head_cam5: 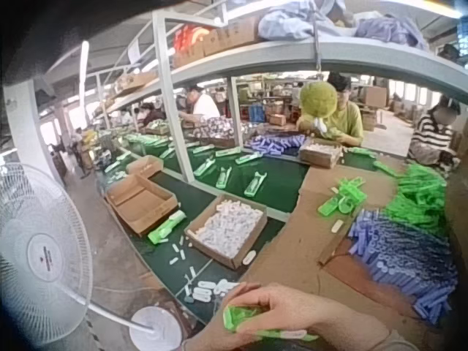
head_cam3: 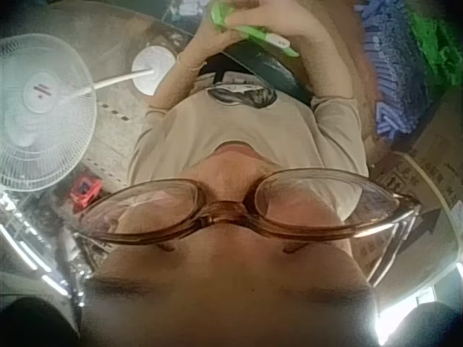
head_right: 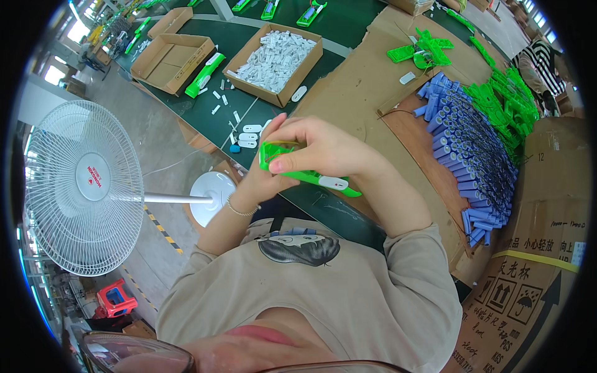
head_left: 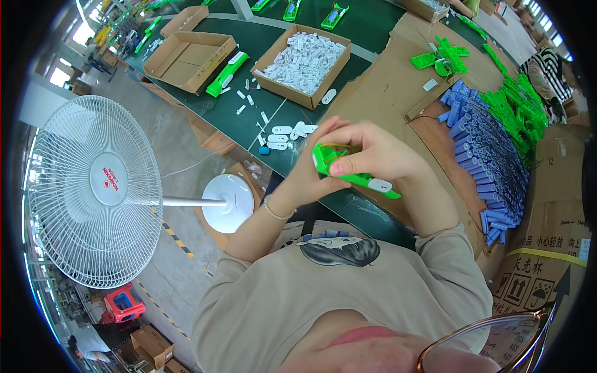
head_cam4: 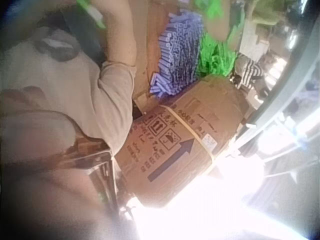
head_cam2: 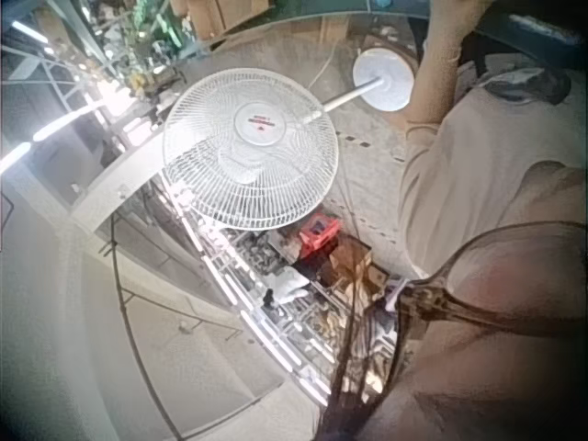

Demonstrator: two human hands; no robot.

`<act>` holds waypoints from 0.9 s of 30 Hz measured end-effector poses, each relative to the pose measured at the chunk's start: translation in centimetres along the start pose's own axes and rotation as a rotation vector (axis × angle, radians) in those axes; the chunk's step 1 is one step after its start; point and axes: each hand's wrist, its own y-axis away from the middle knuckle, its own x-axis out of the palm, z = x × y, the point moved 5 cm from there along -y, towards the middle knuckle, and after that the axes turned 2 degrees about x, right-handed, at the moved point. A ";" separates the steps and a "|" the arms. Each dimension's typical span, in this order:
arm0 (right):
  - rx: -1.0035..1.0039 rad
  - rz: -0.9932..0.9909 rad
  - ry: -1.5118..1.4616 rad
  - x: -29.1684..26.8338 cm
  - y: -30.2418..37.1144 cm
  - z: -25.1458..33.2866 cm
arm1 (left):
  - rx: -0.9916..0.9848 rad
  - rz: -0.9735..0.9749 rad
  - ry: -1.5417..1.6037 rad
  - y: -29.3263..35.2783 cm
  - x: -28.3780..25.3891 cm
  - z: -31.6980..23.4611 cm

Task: The person assembles small electronic devices by hand, inserting batteries and circuit boards into a green plastic casing.

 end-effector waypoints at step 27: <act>-0.184 -0.805 0.720 -1.0 0.1 0.7 | 0.169 -0.302 -0.603 1.0 -0.6 -0.3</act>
